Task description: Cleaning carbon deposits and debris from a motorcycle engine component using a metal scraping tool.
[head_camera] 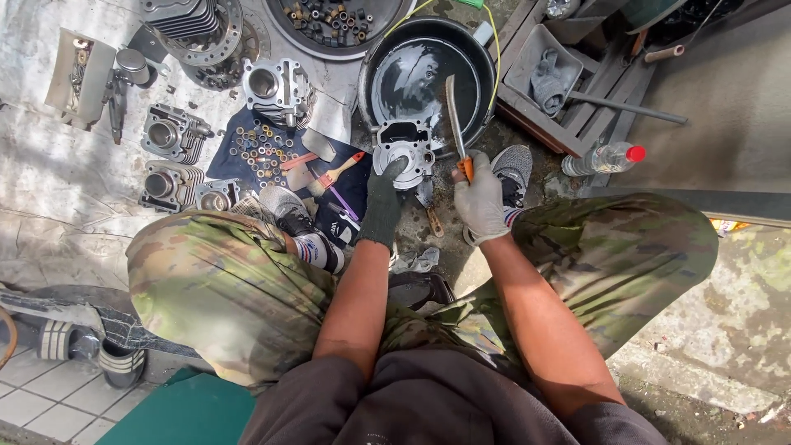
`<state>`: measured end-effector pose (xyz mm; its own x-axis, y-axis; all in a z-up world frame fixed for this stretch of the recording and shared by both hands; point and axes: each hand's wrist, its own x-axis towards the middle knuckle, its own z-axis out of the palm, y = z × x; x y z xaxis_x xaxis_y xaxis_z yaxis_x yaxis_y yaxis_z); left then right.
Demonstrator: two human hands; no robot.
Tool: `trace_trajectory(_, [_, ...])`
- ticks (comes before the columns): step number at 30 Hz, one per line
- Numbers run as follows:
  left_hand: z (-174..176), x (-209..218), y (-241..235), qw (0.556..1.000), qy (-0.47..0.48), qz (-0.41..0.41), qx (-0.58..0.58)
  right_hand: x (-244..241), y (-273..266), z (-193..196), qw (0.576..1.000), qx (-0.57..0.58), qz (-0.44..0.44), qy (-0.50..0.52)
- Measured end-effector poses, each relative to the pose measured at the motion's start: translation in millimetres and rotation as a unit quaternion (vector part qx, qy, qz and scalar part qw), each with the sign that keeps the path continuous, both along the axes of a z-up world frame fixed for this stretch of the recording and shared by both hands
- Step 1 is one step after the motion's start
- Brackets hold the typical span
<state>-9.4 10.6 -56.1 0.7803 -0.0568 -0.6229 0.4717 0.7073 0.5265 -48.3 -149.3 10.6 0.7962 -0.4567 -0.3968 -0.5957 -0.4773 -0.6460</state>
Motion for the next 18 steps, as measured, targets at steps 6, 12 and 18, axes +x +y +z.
trace_trajectory(6, [15.5, 13.8, -2.7, 0.994, 0.038, -0.006, 0.098, -59.0, 29.2, 112.6, 0.99, 0.005, 0.124, 0.067])
trace_trajectory(12, [-8.3, 20.9, -9.4, 0.99, 0.074, 0.01, 0.118, -72.0, 35.4, 67.9, 0.964, -0.112, 0.222, 0.092])
trace_trajectory(18, [-69.8, 27.4, -6.6, 0.993, 0.063, 0.017, 0.097, -4.8, 39.6, 52.4, 0.95, -0.143, 0.237, 0.143])
